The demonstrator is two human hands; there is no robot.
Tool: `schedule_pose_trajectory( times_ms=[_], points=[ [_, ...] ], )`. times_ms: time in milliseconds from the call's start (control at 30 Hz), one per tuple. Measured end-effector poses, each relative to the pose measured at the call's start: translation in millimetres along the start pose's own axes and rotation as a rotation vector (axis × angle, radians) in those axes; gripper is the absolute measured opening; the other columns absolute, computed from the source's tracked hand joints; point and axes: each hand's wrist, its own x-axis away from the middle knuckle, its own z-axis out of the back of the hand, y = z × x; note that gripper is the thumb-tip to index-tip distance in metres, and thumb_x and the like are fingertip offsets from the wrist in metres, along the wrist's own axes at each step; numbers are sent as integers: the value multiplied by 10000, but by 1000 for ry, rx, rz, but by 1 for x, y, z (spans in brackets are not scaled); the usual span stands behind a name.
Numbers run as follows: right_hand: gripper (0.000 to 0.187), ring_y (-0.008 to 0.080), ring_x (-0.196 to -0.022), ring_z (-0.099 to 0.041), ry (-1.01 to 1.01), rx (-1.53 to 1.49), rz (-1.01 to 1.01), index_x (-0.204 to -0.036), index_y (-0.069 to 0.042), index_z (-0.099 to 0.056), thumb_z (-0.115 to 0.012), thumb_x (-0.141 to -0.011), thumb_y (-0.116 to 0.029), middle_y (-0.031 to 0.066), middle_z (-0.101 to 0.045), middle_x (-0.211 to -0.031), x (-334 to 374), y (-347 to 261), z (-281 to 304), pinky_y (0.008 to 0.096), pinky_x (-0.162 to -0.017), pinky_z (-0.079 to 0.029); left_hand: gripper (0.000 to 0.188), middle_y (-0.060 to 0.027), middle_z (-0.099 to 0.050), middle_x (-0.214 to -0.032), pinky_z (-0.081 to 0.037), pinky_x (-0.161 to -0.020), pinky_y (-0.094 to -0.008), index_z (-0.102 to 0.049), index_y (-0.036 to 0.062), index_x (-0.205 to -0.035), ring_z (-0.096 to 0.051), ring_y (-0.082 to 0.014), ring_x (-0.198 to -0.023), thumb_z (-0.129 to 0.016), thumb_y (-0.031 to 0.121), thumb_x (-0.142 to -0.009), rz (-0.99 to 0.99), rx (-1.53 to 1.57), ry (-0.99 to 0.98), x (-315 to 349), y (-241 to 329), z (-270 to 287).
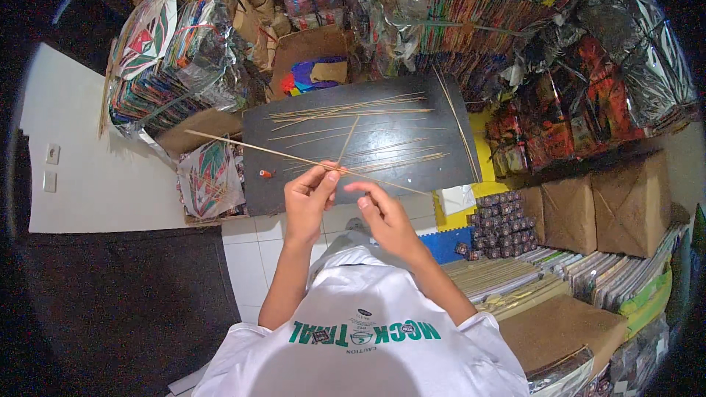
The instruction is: The person stands at a workbench and repeatedly picks up thin wooden sticks. They align the sticks in their hands, sometimes crossing them to form a frame-like structure, and then place them back onto the table. The process involves handling the sticks one by one or in small groups to arrange them on the surface.
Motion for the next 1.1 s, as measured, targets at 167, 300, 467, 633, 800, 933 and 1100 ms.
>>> schedule_pose_trajectory(
  times_ms=[167, 300, 467, 633, 800, 933, 1100],
  points=[
    [206, 7, -675, -398, -27, 23, -23, -1086, -18, -665, -523, -1007, -144, -55, -582, -857, 6, -6, -4, 208, -575, -330, 143, 5, -673, -884, -354, -501, -190, -722, -23, -1004, -485, -19, -620, -653, 76, -928, -58, -121, -5, -2, -7, 0],
    [192, 9, -695, -444, -38, -9, -23, -1064, -8, -669, -533, -997, -126, -47, -613, -842, 10, -12, -3, 198, -606, -373, 144, -10, -710, -941, -400, -558, -193, -724, -39, -1003, -515, -20, -658, -649, 52, -921, -118, -222, -57, -3, -18, 5],
    [158, 26, -706, -484, -229, 144, -135, -1040, -23, -685, -570, -969, -104, -31, -635, -835, 21, -22, 31, 209, -629, -406, 129, 6, -705, -799, -422, -574, -206, -733, -14, -985, -529, -24, -651, -661, 51, -900, -165, -448, -47, -2, -8, 48],
    [123, 61, -693, -488, -259, 235, -159, -979, -37, -703, -600, -936, -88, 0, -636, -820, 47, -38, 68, 240, -606, -389, 113, 11, -610, -667, -380, -534, -231, -726, -11, -940, -462, -38, -598, -659, 54, -876, -266, -703, 20, -4, 36, 97],
    [104, 172, -761, -527, 59, 619, 156, -926, -42, -704, -609, -886, -40, 33, -564, -790, 56, -52, 97, 266, -658, -398, 114, -69, -677, -725, -477, -660, -263, -713, -31, -909, -579, -78, -699, -657, 57, -864, -4, -984, -124, 0, 78, 116],
    [90, 211, -769, -617, 275, 633, 80, -916, 11, -666, -581, -886, 10, 91, -657, -837, 47, -71, 94, 310, -681, -470, 115, -94, -657, -673, -461, -585, -291, -715, -7, -913, -560, -106, -592, -663, 59, -835, -95, -948, -340, -1, 60, 121],
    [108, 101, -643, -602, 438, 469, 119, -959, 17, -637, -536, -922, 29, 109, -719, -1006, 36, -64, 96, 242, -583, -450, 137, -146, -684, -723, -488, -599, -350, -747, 72, -906, -640, -267, -586, -675, 121, -800, 22, -1080, -552, -6, 51, 101]
  ],
)
